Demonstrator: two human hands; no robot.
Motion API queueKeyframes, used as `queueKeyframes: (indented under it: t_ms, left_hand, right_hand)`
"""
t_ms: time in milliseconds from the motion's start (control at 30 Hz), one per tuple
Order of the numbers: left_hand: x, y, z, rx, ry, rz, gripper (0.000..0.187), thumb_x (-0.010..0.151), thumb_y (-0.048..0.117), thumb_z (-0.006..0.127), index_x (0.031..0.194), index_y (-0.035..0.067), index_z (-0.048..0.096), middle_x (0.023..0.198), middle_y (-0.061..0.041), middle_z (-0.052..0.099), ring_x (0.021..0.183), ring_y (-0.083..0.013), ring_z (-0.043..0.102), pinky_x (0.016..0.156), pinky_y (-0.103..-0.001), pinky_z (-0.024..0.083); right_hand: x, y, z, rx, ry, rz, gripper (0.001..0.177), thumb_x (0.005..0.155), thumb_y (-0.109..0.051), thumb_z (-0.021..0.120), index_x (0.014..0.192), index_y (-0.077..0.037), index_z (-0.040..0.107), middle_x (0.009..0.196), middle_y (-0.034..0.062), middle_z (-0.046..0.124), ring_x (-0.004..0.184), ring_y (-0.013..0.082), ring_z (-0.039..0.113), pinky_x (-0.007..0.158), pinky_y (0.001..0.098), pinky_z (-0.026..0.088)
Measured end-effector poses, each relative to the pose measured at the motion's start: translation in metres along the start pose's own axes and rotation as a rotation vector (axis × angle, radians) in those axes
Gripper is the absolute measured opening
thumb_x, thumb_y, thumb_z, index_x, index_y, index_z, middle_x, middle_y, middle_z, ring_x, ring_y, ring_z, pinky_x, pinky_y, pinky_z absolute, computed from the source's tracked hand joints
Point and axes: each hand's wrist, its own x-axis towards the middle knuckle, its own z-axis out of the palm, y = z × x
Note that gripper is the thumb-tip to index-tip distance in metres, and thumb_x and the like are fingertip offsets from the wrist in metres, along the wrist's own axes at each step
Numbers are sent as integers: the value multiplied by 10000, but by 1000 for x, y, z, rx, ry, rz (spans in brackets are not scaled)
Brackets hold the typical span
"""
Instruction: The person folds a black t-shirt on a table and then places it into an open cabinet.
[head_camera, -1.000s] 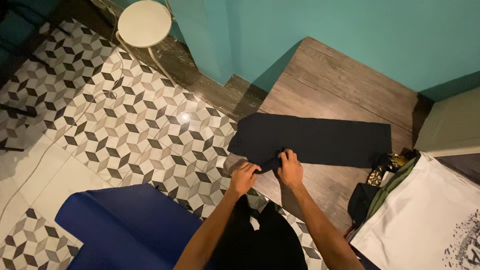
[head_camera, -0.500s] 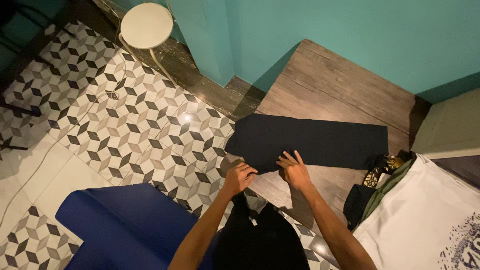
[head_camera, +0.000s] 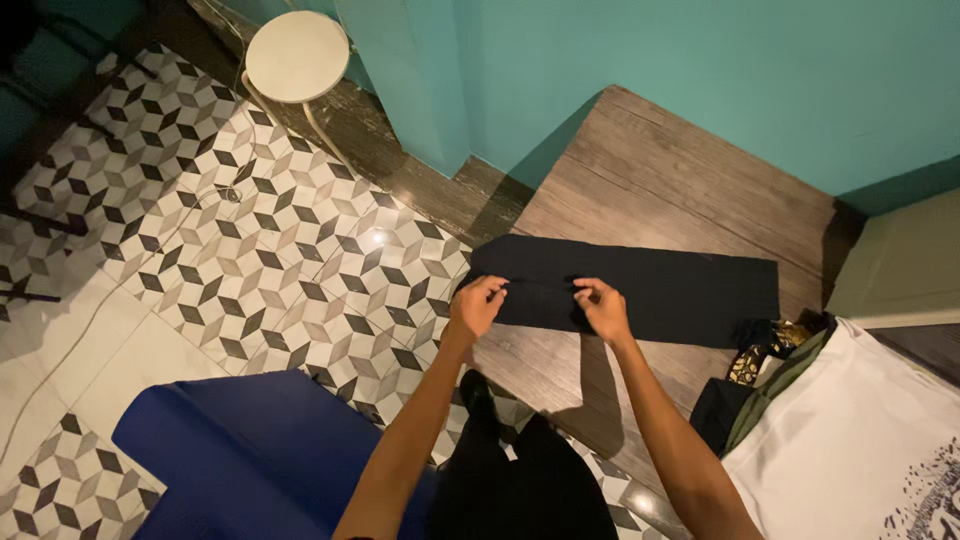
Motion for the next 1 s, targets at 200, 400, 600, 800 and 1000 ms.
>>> queueKeyframes:
  t_ms: [200,400,600,800,1000]
  left_hand:
    - [35,-16,10,53,45,-8,227,877,146,763,1102,143,735,933,-58,759,815,-269,734,706,-395,564]
    - [38,-33,18,151,57,-30,424,854,124,750,1266,146,649,1044,-88,733,995,-323,678,856,-435,532]
    - [18,-25,25,356,-9,131,508,919,212,671,1410,138,565,1475,-137,516,1381,-363,477,1104,-499,393]
    - [-5,-1,50,493,-352,378,725,974,370,618,1598,124,343,1705,-145,188,1575,-349,138,1243,-581,105]
    - [-9,1,62,546,-666,244,865,902,482,680,1627,292,249,1724,-75,37,1577,-364,4,1210,-677,-6]
  right_hand:
    - [26,-2,7,-79,10,51,259,924,-52,702,1180,-62,739,909,78,761,813,127,666,763,291,541]
    - [30,10,17,-62,126,-73,303,1002,-197,655,1267,-50,660,1041,131,747,942,233,739,820,357,565]
    - [-15,6,13,-411,139,-201,410,1047,-291,545,1401,-93,604,1467,209,556,1348,399,524,1124,477,419]
    - [-64,7,2,-710,6,-278,631,1015,-463,482,1569,-174,391,1674,162,267,1539,357,250,1208,548,234]
    - [-85,38,-17,-766,39,-78,713,985,-577,461,1580,-195,367,1678,172,204,1555,360,160,1226,549,168]
